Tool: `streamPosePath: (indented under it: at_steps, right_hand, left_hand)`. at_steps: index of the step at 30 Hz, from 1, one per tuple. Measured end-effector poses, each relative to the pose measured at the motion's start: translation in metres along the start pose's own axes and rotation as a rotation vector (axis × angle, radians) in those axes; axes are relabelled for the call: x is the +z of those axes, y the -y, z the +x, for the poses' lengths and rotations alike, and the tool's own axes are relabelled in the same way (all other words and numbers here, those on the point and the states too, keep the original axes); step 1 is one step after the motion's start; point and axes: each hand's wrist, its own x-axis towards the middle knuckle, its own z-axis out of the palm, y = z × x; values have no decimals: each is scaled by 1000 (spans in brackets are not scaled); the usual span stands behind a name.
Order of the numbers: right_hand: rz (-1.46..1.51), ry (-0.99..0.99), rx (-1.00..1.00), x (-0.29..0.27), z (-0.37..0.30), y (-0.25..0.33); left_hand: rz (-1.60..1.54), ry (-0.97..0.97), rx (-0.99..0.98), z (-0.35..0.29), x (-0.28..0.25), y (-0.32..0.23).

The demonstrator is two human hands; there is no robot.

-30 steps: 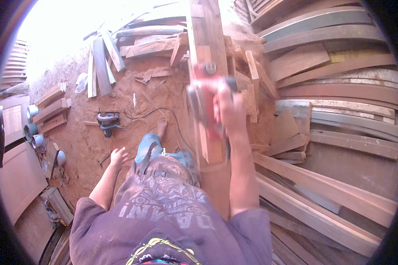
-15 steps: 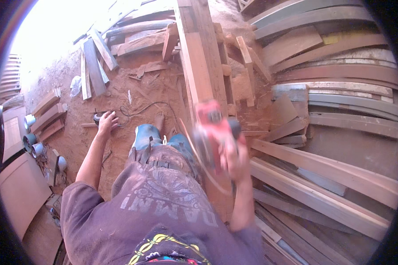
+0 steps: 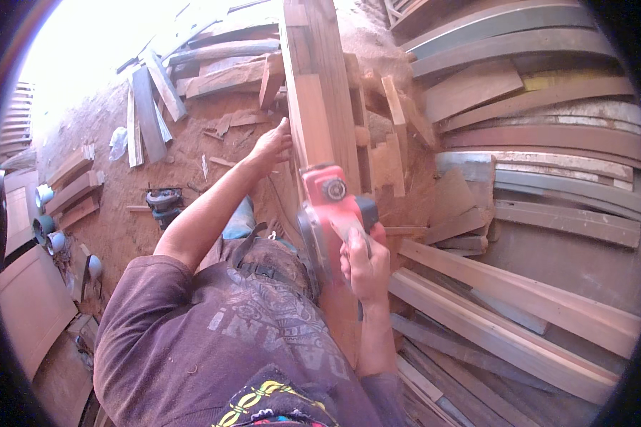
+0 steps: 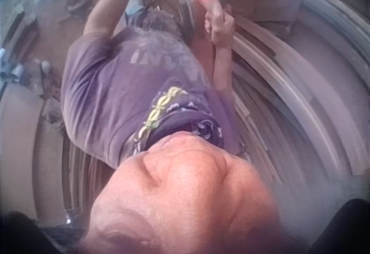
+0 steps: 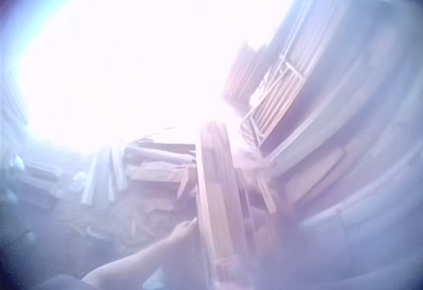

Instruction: The person uses a circular saw to cut a long wooden plank into shorter pieces. They then use a sander to smooth the edges of the cut wood. The person handles the wood and tools with both hands throughout the process.

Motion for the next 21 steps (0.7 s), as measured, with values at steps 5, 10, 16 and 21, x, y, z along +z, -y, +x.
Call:
streamPosePath:
  at_steps: [5, 10, 16, 21]
  right_hand:
    - [-10, -10, -24, 40, 93, 62]
    - [-62, 0, -148, 92, 208, 134]
    - [-96, 89, -237, 152, 348, 242]
    - [-64, 166, -186, 134, 334, 225]
  left_hand:
    - [-83, 148, -98, 29, 14, 3]
    - [-56, 266, -130, -2, 13, -13]
    - [40, 228, -158, 0, 7, -10]
    - [90, 208, -95, 5, 4, -19]
